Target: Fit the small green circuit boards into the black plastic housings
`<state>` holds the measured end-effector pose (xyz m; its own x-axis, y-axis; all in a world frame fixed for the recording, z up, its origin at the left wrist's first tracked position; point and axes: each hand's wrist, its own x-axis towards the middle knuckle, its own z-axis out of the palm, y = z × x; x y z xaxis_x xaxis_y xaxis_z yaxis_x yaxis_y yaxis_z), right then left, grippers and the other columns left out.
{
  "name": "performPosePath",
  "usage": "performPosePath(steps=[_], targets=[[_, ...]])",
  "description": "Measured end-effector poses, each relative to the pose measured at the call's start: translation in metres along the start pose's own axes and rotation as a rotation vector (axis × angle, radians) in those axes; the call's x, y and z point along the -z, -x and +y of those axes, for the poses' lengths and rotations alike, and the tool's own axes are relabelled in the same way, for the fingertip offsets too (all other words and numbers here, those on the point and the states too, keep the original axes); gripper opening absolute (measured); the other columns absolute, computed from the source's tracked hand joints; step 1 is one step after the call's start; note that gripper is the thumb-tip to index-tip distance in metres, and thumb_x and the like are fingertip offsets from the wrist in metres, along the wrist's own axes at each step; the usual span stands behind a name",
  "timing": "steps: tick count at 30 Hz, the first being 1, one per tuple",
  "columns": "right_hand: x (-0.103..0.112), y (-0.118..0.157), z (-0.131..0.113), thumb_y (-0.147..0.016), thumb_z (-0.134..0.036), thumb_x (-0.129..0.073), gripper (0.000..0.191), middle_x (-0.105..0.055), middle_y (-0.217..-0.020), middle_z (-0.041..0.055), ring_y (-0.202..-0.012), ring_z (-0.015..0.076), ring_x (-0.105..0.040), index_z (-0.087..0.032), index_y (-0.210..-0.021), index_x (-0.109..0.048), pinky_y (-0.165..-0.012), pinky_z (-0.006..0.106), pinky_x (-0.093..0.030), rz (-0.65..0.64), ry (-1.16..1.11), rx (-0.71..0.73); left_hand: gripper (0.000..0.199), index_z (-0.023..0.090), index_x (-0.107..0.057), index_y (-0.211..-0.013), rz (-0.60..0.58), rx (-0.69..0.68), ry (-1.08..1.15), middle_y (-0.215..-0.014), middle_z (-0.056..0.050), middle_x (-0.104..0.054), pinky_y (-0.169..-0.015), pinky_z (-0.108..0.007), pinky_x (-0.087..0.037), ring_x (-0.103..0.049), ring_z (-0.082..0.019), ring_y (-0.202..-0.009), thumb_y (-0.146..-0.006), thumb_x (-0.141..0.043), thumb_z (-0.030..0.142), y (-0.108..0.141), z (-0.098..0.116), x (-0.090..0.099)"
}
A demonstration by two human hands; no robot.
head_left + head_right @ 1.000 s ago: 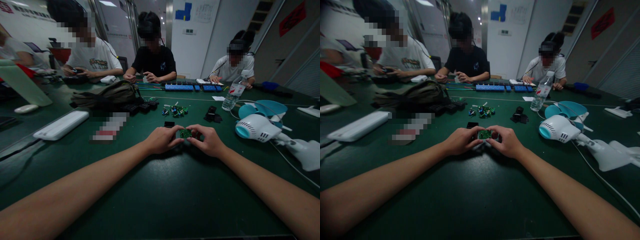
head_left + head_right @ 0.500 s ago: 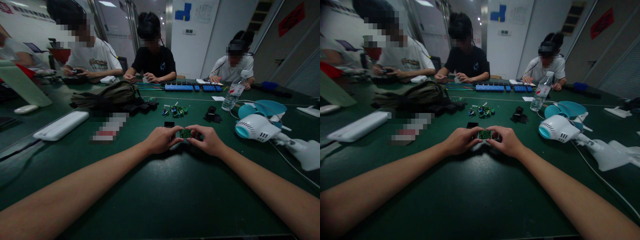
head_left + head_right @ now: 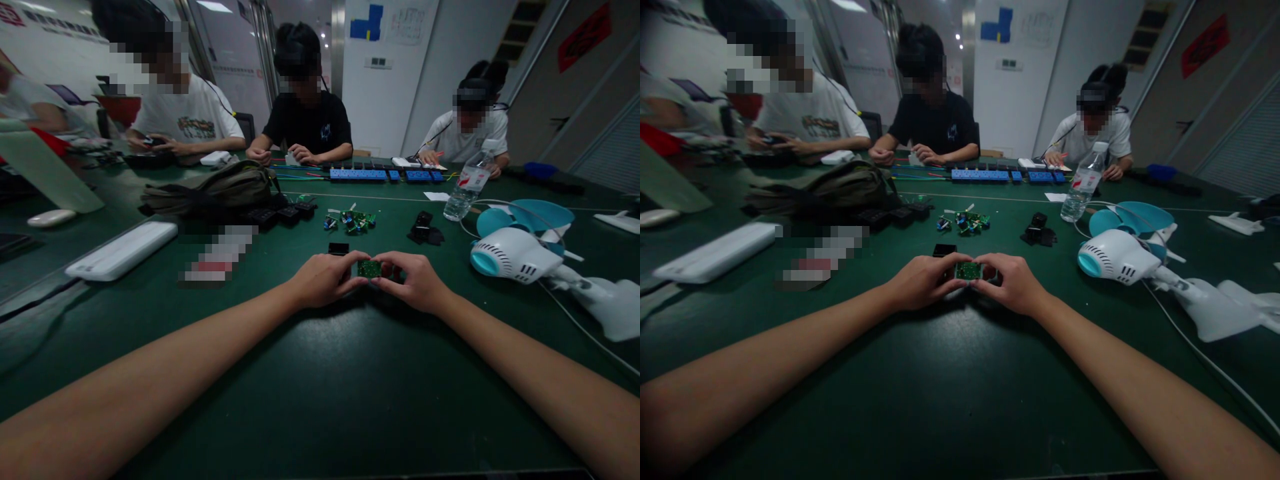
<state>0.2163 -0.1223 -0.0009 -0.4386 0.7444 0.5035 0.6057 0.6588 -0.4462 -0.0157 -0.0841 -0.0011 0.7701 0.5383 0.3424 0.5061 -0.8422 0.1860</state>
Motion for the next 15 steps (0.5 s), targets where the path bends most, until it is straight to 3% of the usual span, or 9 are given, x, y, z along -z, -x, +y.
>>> performPosePath(steps=[7,15], targets=[[0.0001,-0.0011,0.0005,-0.085,-0.035,-0.07,0.029,-0.07,-0.078,0.0034,-0.064,0.0139,-0.061,-0.015,-0.106,-0.069,-0.062,0.025,-0.047,0.002,-0.004,0.001,0.041,0.022,-0.051,-0.133,0.033,0.009,-0.063,-0.085,-0.002,-0.073,-0.062,-0.025,-0.042,-0.069,-0.019,-0.075,-0.098,-0.052,0.045,0.0002,-0.0035,-0.0052],[0.0009,-0.0005,0.0028,-0.085,-0.033,-0.07,0.031,-0.071,-0.081,0.0042,-0.064,0.0141,-0.061,-0.015,-0.11,-0.07,-0.063,0.027,-0.049,0.008,0.006,-0.003,0.039,0.02,-0.052,-0.129,0.049,0.007,-0.086,-0.082,-0.003,-0.073,-0.06,-0.025,-0.043,-0.07,-0.019,-0.073,-0.099,-0.052,0.044,0.0004,-0.0042,-0.0062]])
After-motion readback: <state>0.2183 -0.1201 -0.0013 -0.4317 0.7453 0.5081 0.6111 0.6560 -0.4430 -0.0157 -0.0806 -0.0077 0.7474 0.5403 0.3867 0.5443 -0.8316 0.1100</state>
